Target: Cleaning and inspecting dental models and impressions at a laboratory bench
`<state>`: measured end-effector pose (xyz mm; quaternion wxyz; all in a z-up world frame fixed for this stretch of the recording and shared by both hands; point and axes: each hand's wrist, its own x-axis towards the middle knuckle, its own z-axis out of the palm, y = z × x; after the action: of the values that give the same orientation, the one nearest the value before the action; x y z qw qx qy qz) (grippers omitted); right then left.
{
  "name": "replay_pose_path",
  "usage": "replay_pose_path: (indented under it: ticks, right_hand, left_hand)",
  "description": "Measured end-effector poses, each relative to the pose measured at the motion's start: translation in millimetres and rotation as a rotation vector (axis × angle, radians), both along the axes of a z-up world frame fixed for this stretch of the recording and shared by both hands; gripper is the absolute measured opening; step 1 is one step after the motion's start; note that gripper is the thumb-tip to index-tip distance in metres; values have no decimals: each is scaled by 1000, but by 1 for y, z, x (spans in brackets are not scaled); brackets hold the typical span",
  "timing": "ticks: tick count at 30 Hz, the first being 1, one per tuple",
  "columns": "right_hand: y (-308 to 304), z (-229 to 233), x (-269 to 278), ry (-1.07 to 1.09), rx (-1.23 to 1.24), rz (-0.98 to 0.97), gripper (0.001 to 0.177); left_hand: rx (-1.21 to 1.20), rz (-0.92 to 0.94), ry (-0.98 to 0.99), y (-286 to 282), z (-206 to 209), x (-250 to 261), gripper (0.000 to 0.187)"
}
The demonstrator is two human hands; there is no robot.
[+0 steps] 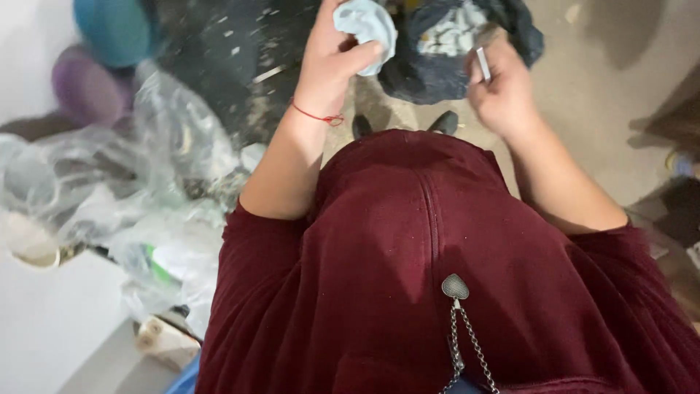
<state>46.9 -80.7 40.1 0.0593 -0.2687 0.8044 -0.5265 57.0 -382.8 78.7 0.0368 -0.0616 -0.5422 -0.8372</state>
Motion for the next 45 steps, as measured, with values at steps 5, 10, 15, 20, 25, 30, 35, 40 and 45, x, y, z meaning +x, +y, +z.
replay_pose_path:
  ticks: [5,10,15,20,25,30,35,40,45]
  right_hand:
    - [57,41,21,-109,71,-69,45]
    - [113,55,22,-270,227,-28,83]
    - [146,57,22,-345,205,47,84]
    - [157,61,15,-390,228,47,83]
    - [154,76,8,-432,234,6,77]
    - [139,67,1,-311,220,-22,73]
    - [117,56,-4,-190,228,-51,62]
    - [100,54,-10,-163,235,-61,62]
    - [92,43,-12,59,293,-142,36]
  left_hand:
    - [-17,-145,-27,106,25,-26,31]
    - [-48,-121,-167,181,14,-36,33]
    - [-135,56,-85,236,5,-35,41]
    - [-585,181,-185,249,26,-26,47]
    - [-696,100,-84,247,13,-26,57]
    - [-459,39,-75,232,8,-37,49]
    - [-398,106,-135,218,-2,-47,48]
    - [-404,164,-151,209,-14,-55,48]
    - [-506,181,-128,199,-16,-59,46]
